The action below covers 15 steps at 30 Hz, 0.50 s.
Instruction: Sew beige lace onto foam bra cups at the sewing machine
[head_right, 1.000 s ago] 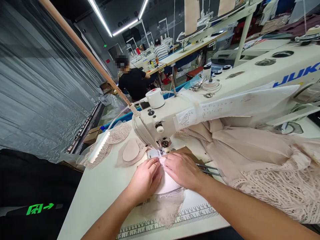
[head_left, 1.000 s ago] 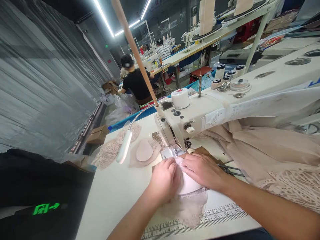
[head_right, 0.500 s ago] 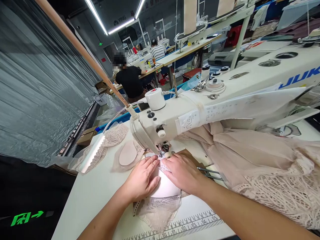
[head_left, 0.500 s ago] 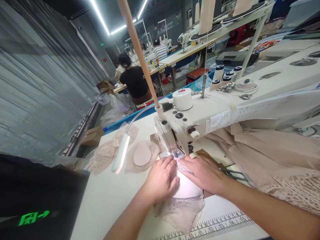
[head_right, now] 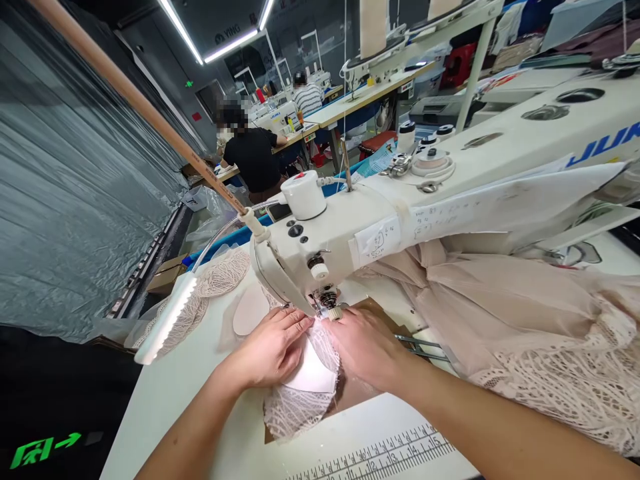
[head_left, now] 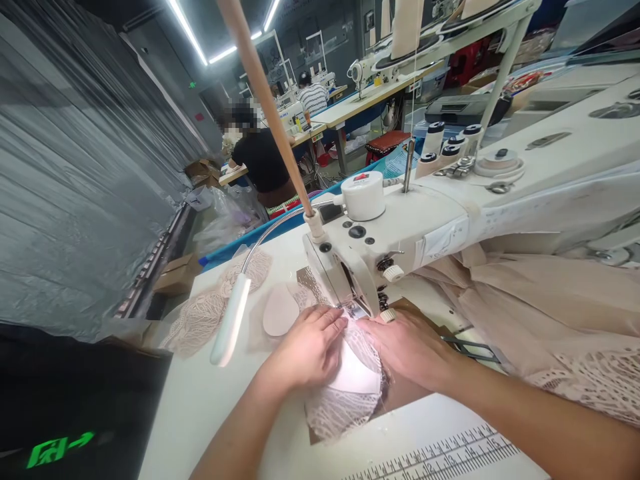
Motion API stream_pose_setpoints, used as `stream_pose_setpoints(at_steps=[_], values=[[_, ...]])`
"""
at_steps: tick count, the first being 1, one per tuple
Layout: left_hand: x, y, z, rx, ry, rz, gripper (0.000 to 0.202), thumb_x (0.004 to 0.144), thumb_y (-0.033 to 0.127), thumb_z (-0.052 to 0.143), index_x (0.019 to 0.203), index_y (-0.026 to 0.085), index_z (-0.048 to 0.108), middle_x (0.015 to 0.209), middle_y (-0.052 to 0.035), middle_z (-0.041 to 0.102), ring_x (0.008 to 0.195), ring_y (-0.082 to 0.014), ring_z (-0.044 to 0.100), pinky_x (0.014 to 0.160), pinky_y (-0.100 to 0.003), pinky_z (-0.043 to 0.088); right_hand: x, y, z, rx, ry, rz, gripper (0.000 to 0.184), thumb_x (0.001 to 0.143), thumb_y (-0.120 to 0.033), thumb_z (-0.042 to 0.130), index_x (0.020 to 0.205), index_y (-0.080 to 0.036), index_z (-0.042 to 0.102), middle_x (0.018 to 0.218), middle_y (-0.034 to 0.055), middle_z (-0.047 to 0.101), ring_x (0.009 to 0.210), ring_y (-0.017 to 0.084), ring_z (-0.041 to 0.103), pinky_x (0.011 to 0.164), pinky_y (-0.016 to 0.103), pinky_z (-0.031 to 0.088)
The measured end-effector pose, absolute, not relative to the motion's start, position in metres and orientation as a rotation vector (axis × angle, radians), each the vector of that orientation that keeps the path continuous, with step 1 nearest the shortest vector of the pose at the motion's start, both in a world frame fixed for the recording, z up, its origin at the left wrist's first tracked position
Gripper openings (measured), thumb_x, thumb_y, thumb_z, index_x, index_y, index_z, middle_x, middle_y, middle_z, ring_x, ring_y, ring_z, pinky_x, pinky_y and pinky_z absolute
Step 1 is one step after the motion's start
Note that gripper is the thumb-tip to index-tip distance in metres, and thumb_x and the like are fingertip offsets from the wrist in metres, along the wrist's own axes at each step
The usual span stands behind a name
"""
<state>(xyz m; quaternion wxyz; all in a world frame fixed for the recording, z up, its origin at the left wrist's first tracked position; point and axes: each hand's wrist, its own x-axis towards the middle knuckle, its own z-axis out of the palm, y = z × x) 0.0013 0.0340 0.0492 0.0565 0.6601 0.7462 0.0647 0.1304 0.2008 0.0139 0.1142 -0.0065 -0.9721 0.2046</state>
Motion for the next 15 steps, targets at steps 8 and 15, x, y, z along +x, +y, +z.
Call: stream_pose_setpoints(at_steps=[8,15], values=[[0.029,0.036,0.043,2.016,2.389,0.363,0.024,0.087,0.017,0.044,0.106,0.014,0.059,0.102,-0.0120,0.063,0.095,-0.0242,0.055,0.096,-0.048,0.041,0.137,0.208,0.006,0.053,-2.730,0.652,0.030,0.088,-0.012,0.037,0.091,-0.019,0.067,0.072,0.0041,0.061,0.063,0.016,0.049,0.059,0.028,0.033],[0.031,0.034,0.034,2.018,2.392,0.467,0.024,0.088,0.019,0.045,0.109,0.016,0.057,0.102,-0.0108,0.062,0.093,-0.0231,0.056,0.099,-0.050,0.037,0.137,0.204,0.011,0.184,-2.827,0.625,0.028,0.088,-0.012,0.038,0.079,-0.018,0.064,0.071,0.0035,0.057,0.061,0.015,0.044,0.060,0.029,0.030]])
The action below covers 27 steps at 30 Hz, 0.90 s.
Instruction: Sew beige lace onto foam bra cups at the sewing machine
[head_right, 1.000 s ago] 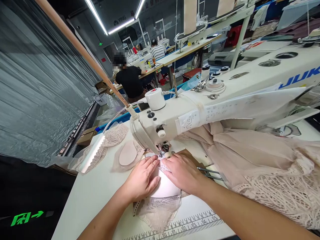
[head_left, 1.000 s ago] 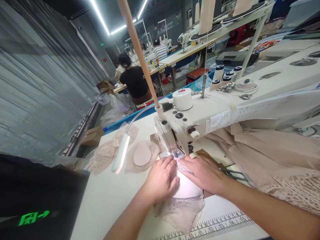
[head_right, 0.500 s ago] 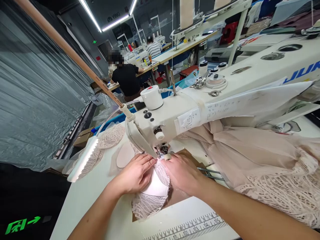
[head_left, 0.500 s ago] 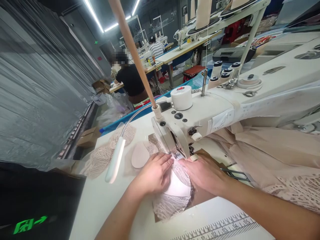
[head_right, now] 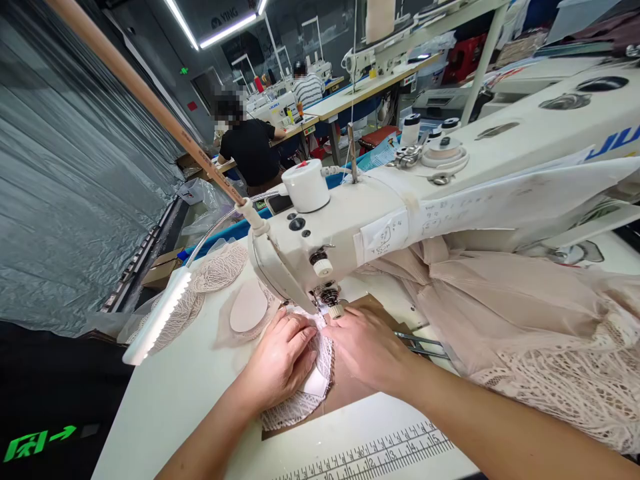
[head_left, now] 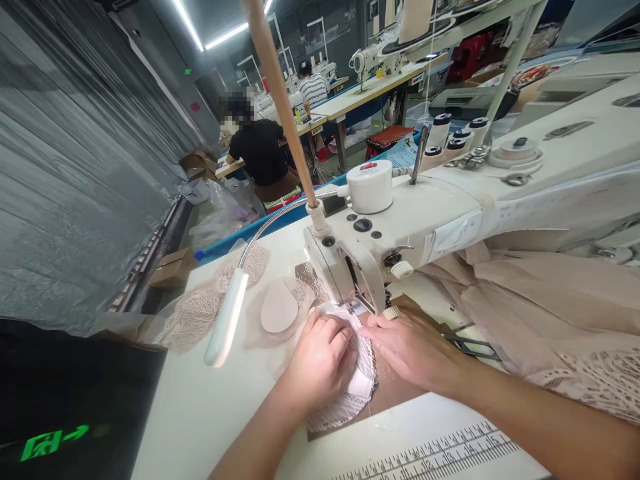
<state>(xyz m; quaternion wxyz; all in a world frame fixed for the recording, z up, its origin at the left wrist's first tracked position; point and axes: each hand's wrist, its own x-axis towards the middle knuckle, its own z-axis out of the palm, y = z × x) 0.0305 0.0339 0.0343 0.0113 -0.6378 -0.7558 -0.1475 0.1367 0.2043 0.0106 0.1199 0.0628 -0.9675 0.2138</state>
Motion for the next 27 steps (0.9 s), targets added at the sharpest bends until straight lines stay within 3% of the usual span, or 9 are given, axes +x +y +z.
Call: stream_pose_setpoints(at_steps=[4,10,15,21,27], values=[[0.027,0.032,0.033,-1.990,-2.359,-0.487,0.026,0.087,0.019,0.046,0.111,0.016,0.056,0.103,-0.0116,0.062,0.097,-0.0240,0.057,0.100,-0.052,0.036,0.136,0.205,0.013,0.161,-2.851,0.651,0.030,0.087,-0.011,0.037,0.079,-0.018,0.065,0.067,0.0035,0.056,0.060,0.015,0.045,0.059,0.030,0.029],[0.018,0.032,0.032,-1.971,-2.375,-0.443,0.029,0.086,0.019,0.046,0.113,0.016,0.057,0.102,-0.0121,0.062,0.098,-0.0250,0.058,0.101,-0.053,0.036,0.133,0.206,0.015,0.141,-2.862,0.658,0.033,0.087,-0.012,0.036,0.098,-0.020,0.067,0.068,0.0038,0.060,0.060,0.017,0.048,0.057,0.029,0.029],[0.019,0.036,0.034,-1.945,-2.364,-0.363,0.026,0.089,0.016,0.043,0.108,0.015,0.060,0.102,-0.0123,0.063,0.096,-0.0259,0.057,0.099,-0.054,0.037,0.133,0.206,0.013,0.058,-2.828,0.677,0.035,0.083,-0.009,0.037,0.097,-0.021,0.067,0.073,0.0042,0.063,0.063,0.017,0.051,0.057,0.028,0.032],[0.026,0.040,0.032,-1.986,-2.401,-0.587,0.018,0.089,0.020,0.047,0.098,0.015,0.061,0.098,-0.0115,0.062,0.090,-0.0232,0.056,0.079,-0.038,0.049,0.135,0.206,0.010,0.145,-2.736,0.706,0.031,0.088,-0.015,0.036,0.086,-0.019,0.067,0.069,0.0037,0.061,0.060,0.016,0.049,0.057,0.028,0.031],[0.026,0.045,0.015,-1.830,-2.462,-0.669,0.019,0.092,0.019,0.044,0.081,0.017,0.059,0.083,-0.0079,0.061,0.076,-0.0193,0.055,0.066,-0.032,0.047,0.134,0.206,0.008,0.212,-2.766,0.676,0.029,0.086,-0.013,0.039,0.071,-0.019,0.063,0.067,0.0014,0.056,0.057,0.013,0.042,0.058,0.029,0.028]])
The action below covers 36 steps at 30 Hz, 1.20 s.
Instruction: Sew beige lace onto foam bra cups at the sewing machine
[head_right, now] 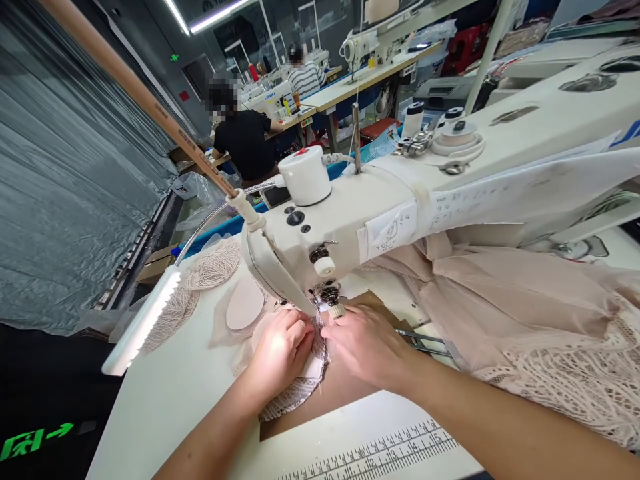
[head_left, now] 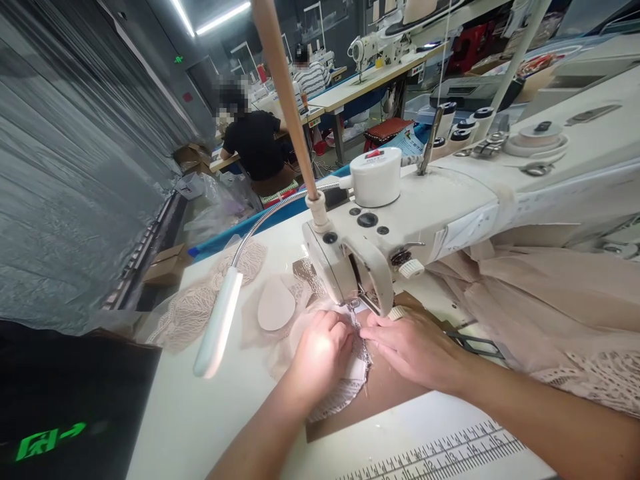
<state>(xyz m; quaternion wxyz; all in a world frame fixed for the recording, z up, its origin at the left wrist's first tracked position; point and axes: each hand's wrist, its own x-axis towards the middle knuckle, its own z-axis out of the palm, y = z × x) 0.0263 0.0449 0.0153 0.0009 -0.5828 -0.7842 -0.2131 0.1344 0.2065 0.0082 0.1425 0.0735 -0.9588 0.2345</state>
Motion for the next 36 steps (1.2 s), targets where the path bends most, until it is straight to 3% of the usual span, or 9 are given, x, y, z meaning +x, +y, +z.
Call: stream_pose_setpoints(at_steps=[4,12,16,21,27,36], values=[[0.026,0.047,0.013,-1.787,-2.473,-0.641,0.019,0.090,0.015,0.040,0.077,0.018,0.054,0.079,-0.0080,0.058,0.071,-0.0196,0.052,0.063,-0.032,0.044,0.134,0.207,0.006,0.226,-2.749,0.692,0.030,0.085,-0.012,0.039,0.077,-0.019,0.066,0.068,0.0021,0.057,0.059,0.014,0.042,0.060,0.029,0.028],[0.025,0.044,0.022,-1.593,-2.702,-1.230,0.016,0.091,0.018,0.042,0.076,0.019,0.049,0.079,-0.0036,0.058,0.076,-0.0166,0.054,0.071,-0.031,0.046,0.135,0.207,0.007,0.236,-2.781,0.694,0.029,0.087,-0.012,0.040,0.085,-0.020,0.068,0.068,0.0017,0.056,0.059,0.014,0.042,0.061,0.029,0.028],[0.029,0.041,0.018,-1.744,-2.616,-1.141,0.008,0.087,0.016,0.050,0.088,0.018,0.058,0.095,-0.0071,0.060,0.092,-0.0198,0.055,0.082,-0.035,0.046,0.136,0.208,0.009,0.224,-2.806,0.689,0.029,0.085,-0.010,0.040,0.084,-0.021,0.067,0.069,0.0014,0.056,0.059,0.014,0.042,0.061,0.029,0.028],[0.031,0.033,0.020,-1.950,-2.515,-0.924,0.024,0.090,0.020,0.047,0.110,0.017,0.060,0.105,-0.0117,0.058,0.095,-0.0218,0.053,0.081,-0.037,0.048,0.135,0.208,0.010,0.235,-2.778,0.692,0.031,0.087,-0.011,0.039,0.080,-0.020,0.067,0.068,0.0028,0.058,0.061,0.014,0.046,0.060,0.028,0.030],[0.029,0.031,0.020,-2.063,-2.384,-0.644,0.027,0.090,0.026,0.048,0.113,0.016,0.059,0.110,-0.0133,0.058,0.100,-0.0261,0.054,0.082,-0.042,0.046,0.135,0.207,0.006,0.092,-2.721,0.753,0.032,0.089,-0.013,0.036,0.094,-0.019,0.067,0.073,0.0044,0.064,0.066,0.016,0.053,0.060,0.027,0.034],[0.022,0.031,0.027,-2.062,-2.427,-0.499,0.036,0.091,0.025,0.044,0.124,0.013,0.053,0.127,-0.0129,0.057,0.098,-0.0255,0.056,0.084,-0.042,0.049,0.134,0.204,0.007,0.163,-2.832,0.524,0.028,0.086,-0.009,0.039,0.089,-0.018,0.066,0.070,0.0027,0.057,0.058,0.014,0.044,0.056,0.029,0.025]])
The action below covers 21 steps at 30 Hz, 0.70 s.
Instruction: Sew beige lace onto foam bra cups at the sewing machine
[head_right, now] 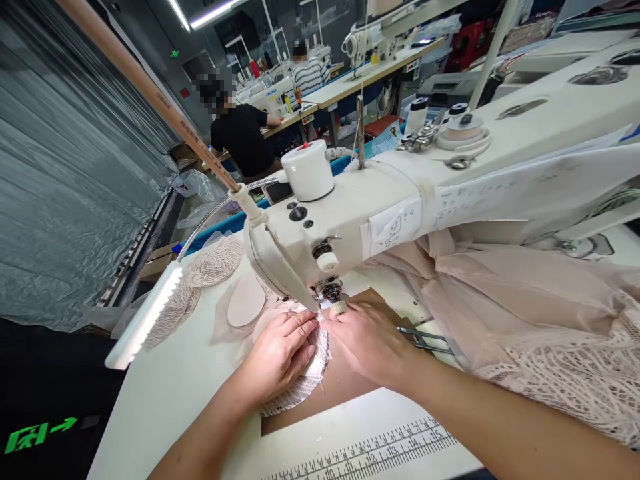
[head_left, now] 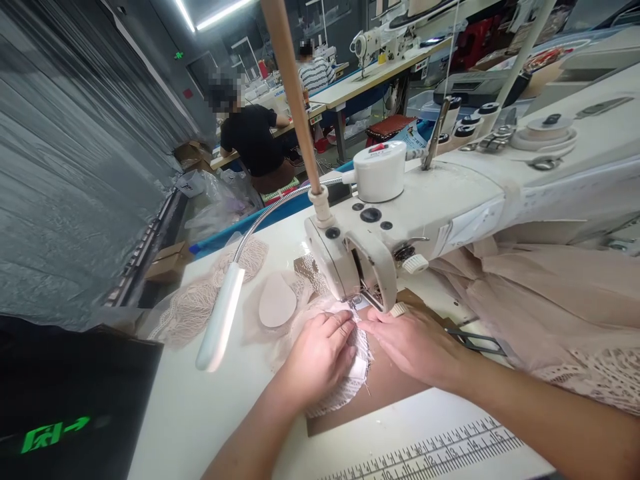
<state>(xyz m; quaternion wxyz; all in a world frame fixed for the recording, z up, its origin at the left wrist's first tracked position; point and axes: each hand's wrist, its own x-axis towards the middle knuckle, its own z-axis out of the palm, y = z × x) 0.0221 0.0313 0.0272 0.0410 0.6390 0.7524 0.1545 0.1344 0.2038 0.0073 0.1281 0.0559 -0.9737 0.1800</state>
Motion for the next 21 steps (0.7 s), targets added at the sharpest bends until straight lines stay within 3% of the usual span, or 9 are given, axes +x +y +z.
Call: stream_pose_setpoints(at_steps=[4,10,21], values=[[0.0194,0.0339,0.0301,1.965,2.300,0.392,0.037,0.091,0.025,0.043,0.124,0.012,0.054,0.130,-0.0131,0.056,0.100,-0.0260,0.055,0.085,-0.042,0.049,0.1332,0.2031,0.0074,0.140,-2.832,0.541,0.029,0.086,-0.008,0.038,0.084,-0.018,0.066,0.068,0.0026,0.056,0.056,0.013,0.042,0.055,0.029,0.025],[0.0198,0.0366,0.0273,1.996,2.346,0.312,0.038,0.092,0.025,0.042,0.127,0.012,0.052,0.129,-0.0131,0.056,0.093,-0.0250,0.054,0.082,-0.043,0.049,0.1305,0.2000,0.0059,0.063,-2.874,0.553,0.033,0.081,-0.005,0.039,0.095,-0.018,0.066,0.083,0.0051,0.064,0.064,0.015,0.049,0.058,0.028,0.030],[0.0185,0.0374,0.0215,2.033,2.421,0.245,0.032,0.093,0.020,0.041,0.121,0.014,0.054,0.123,-0.0115,0.059,0.094,-0.0259,0.052,0.077,-0.041,0.046,0.1269,0.1961,0.0080,-0.039,-2.956,0.435,0.036,0.079,-0.006,0.040,0.101,-0.019,0.066,0.085,0.0057,0.066,0.065,0.017,0.052,0.056,0.029,0.033]])
